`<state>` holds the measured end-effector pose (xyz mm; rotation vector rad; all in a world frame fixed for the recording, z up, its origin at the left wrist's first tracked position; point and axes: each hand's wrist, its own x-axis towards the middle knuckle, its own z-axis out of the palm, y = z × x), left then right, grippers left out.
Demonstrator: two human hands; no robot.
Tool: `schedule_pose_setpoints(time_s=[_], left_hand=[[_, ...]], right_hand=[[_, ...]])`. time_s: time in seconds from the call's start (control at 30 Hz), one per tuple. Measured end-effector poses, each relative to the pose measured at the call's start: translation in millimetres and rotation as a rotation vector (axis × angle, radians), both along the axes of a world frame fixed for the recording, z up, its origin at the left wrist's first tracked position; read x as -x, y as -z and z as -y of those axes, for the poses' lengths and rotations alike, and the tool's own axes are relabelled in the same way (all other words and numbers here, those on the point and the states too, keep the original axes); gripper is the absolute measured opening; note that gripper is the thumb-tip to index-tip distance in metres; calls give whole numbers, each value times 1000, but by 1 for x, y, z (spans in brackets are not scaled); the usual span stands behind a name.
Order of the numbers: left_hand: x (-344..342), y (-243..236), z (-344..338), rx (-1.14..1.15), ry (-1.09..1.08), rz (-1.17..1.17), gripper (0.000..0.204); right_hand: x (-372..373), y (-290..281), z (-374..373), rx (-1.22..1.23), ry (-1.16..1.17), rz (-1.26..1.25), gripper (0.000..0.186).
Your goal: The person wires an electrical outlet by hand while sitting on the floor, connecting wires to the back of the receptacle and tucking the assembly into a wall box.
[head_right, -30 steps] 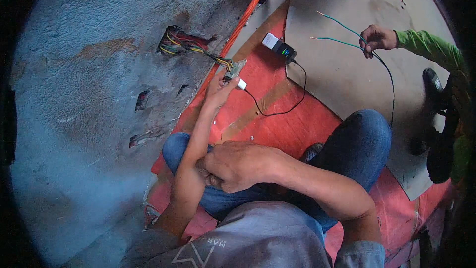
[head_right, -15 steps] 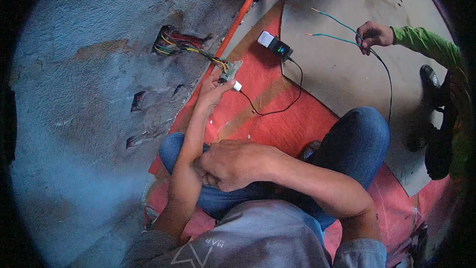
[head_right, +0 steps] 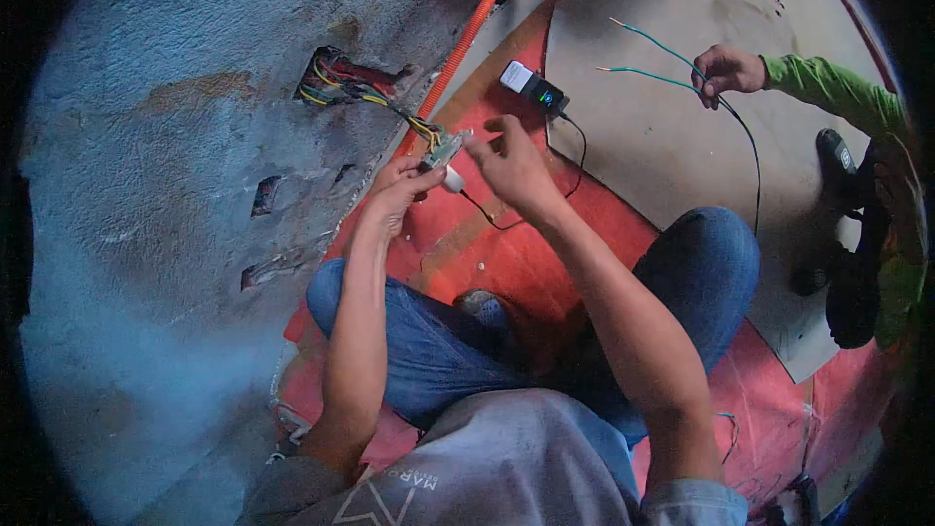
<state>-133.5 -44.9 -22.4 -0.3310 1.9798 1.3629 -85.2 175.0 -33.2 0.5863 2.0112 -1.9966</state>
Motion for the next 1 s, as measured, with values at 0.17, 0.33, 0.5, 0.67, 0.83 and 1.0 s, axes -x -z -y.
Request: schedule_pose_setpoints(time_s=[0.17,0.33,0.5,0.67,0.83,1.0], left_hand=[[-7,-19,3,-10,-52,32,47],[-3,-22,6,-57,8,81,43],[-1,-28,12,-68,62,98,45],[2,-32,15,-60,139,110,48],[14,-44,14,1,148,107,46],[58,-29,64,23,-182,-168,45]], right_hand=[[1,6,7,454,108,303,74],[-3,34,21,911,-24,298,59],[1,29,27,877,-36,261,46],[2,30,27,942,-33,272,42],[7,51,29,945,57,175,34],[10,60,33,928,65,145,34]])
